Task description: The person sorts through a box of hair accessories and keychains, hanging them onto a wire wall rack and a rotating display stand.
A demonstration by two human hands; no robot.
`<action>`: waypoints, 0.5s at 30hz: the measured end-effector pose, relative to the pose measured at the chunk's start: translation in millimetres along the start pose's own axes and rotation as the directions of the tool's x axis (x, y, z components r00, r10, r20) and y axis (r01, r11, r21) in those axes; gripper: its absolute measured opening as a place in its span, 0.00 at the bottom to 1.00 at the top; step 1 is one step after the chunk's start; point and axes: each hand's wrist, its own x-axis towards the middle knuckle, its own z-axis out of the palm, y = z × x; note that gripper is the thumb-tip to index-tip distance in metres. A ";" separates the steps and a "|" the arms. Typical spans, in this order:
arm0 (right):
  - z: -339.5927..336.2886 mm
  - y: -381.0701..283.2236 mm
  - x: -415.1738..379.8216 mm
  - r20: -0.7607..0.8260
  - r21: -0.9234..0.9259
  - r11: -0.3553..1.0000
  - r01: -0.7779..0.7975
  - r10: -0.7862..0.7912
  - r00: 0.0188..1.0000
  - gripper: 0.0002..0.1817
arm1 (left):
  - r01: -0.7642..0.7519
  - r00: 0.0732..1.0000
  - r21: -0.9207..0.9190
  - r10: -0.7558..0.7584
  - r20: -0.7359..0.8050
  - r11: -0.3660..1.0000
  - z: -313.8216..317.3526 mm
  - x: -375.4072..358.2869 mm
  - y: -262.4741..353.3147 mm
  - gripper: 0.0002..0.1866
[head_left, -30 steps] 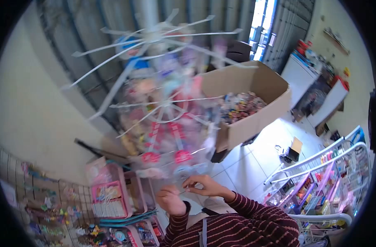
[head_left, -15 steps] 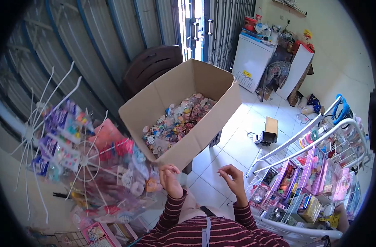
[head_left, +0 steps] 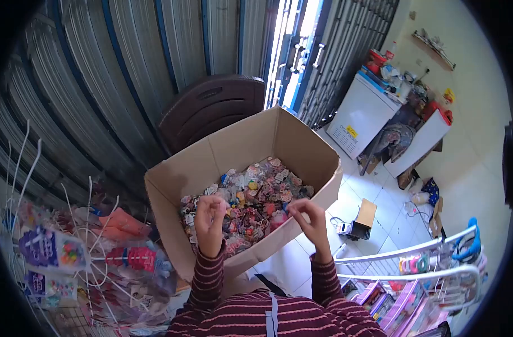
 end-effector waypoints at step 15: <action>74.5 201.3 208.0 0.879 -0.473 0.614 0.632 0.383 0.285 0.23 | 0.185 0.535 0.954 -0.839 0.104 0.235 -18.8 48.5 -287.3 0.16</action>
